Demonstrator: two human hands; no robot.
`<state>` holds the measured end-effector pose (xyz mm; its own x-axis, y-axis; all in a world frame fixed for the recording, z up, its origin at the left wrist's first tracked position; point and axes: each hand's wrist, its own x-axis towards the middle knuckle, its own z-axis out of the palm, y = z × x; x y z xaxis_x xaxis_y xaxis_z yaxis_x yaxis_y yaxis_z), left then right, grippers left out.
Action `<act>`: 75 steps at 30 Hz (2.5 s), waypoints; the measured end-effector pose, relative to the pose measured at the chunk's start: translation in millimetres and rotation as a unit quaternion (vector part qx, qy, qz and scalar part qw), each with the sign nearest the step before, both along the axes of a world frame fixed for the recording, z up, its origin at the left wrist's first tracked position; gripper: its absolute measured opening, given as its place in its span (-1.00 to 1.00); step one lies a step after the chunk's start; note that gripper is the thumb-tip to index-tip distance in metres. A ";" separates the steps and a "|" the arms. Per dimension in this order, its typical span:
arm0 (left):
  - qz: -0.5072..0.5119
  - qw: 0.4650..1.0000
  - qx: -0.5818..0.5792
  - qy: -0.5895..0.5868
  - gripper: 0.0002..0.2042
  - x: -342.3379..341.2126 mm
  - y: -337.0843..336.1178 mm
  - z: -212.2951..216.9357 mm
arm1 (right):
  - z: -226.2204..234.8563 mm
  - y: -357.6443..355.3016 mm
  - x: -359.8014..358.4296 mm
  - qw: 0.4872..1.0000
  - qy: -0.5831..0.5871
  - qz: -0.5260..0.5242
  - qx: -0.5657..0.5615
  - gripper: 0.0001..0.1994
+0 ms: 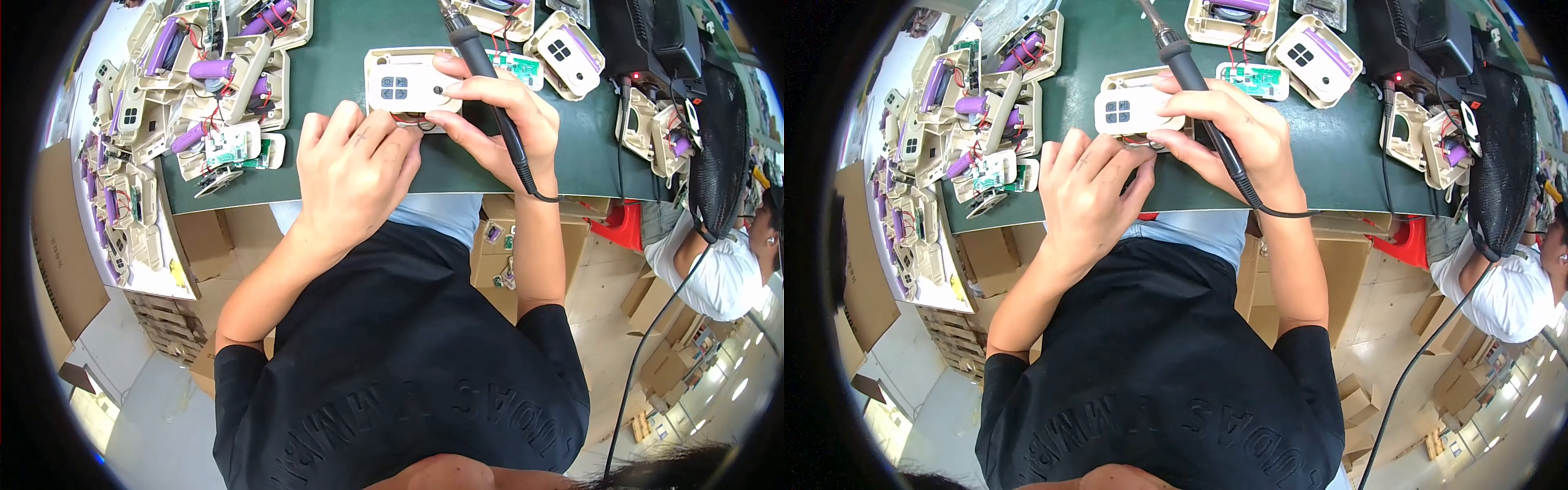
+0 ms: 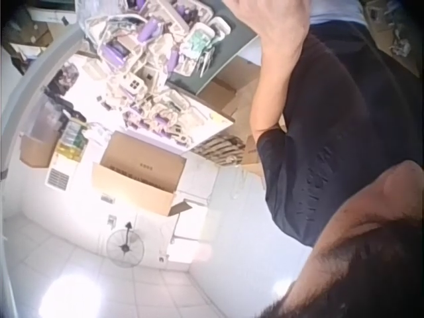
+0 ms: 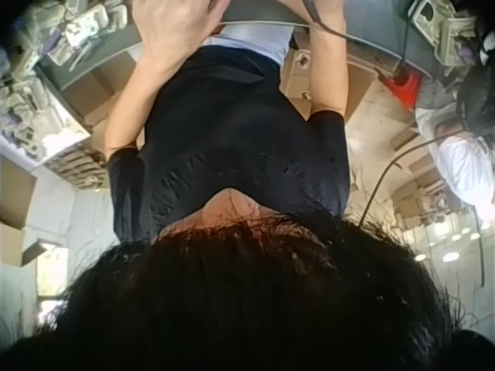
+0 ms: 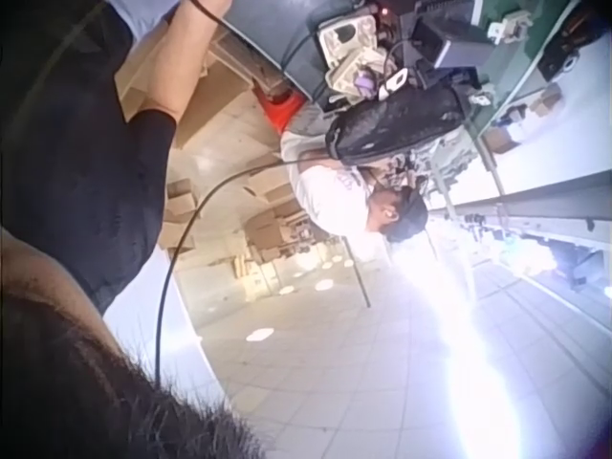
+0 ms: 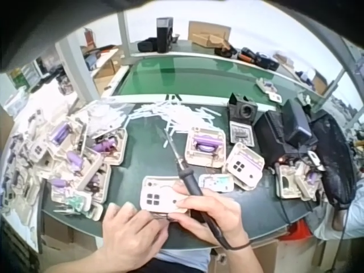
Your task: Soldering components onto small circuit boards within plastic housings on a production line.
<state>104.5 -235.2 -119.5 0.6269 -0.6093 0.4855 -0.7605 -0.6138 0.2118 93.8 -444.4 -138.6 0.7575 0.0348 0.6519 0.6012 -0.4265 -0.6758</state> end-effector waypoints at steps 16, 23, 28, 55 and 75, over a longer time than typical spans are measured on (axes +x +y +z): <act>-0.031 0.999 -0.013 -0.033 -0.71 2.2 8.4 -21.2 | -3.4 -0.1 1.8 1.000 -0.010 -0.001 0.009 -0.62; -0.045 0.998 0.017 -0.044 -0.67 1.2 13.8 -19.1 | -6.2 -1.0 1.7 1.000 0.000 -0.003 0.008 -0.61; -0.074 0.996 -0.007 -0.058 -0.62 4.9 14.6 -24.9 | -9.1 -1.4 1.8 1.000 -0.001 -0.011 0.014 -0.60; 0.025 0.909 -0.336 0.247 -0.60 11.1 12.8 -3.0 | -11.2 -2.5 4.9 1.000 -0.006 -0.016 0.017 -0.60; -0.015 0.923 -0.265 0.280 -0.57 37.8 4.8 -13.8 | 20.8 -46.3 -91.8 0.962 -0.099 -0.168 0.193 -0.33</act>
<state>142.2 -230.4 -133.3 0.8562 -0.4006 0.3264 -0.4566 -0.2910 0.8407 2.0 -490.7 -117.8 0.5427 -0.4641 0.7001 0.6065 -0.3602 -0.7089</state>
